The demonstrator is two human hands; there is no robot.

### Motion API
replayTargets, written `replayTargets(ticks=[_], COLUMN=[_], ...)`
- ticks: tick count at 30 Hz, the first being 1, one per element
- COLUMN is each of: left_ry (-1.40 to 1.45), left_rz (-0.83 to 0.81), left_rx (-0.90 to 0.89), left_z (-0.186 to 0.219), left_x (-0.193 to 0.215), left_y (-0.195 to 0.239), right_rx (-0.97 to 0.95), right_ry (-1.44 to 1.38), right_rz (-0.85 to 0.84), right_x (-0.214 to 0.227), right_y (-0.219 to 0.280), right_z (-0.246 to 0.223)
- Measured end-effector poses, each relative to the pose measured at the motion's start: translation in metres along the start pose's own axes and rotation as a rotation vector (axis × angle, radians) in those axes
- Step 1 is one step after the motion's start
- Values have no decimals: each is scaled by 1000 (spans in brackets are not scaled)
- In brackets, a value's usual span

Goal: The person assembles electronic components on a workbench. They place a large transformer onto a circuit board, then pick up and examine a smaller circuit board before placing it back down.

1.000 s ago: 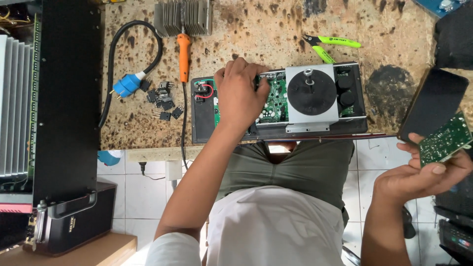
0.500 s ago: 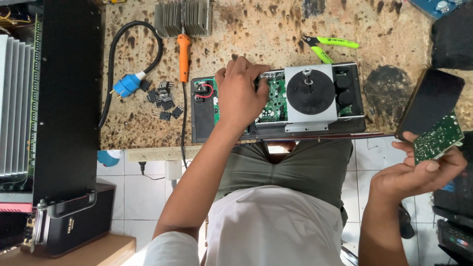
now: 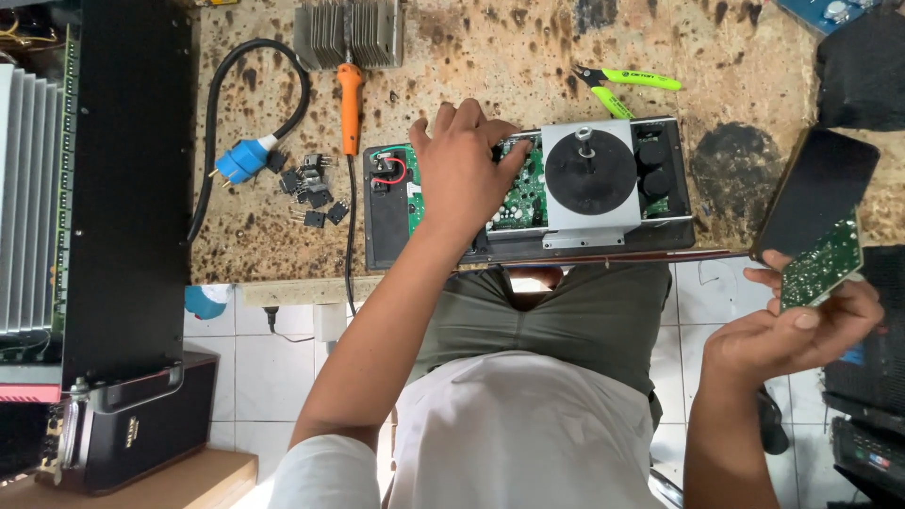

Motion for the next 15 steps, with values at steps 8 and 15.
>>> replayTargets(ticks=[8,15], left_ry=[212,892], left_rz=[91,-195], left_rx=[-2,-175], left_z=[13,46], left_x=[63,121], left_y=[16,87], right_rx=[73,42], right_ry=[-25,-364], right_rz=[-136,-587], right_x=[-19,-38], right_y=[-1,21], right_z=[-33,-53])
Point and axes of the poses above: each hand's wrist, its own y-axis away from the middle knuckle, its own x-axis out of the back of the hand, z = x × y, the point moved 2 cm from there along -y, towards the middle knuckle, and after that the axes turned 8 degrees about -x, right-handed, at the moved point
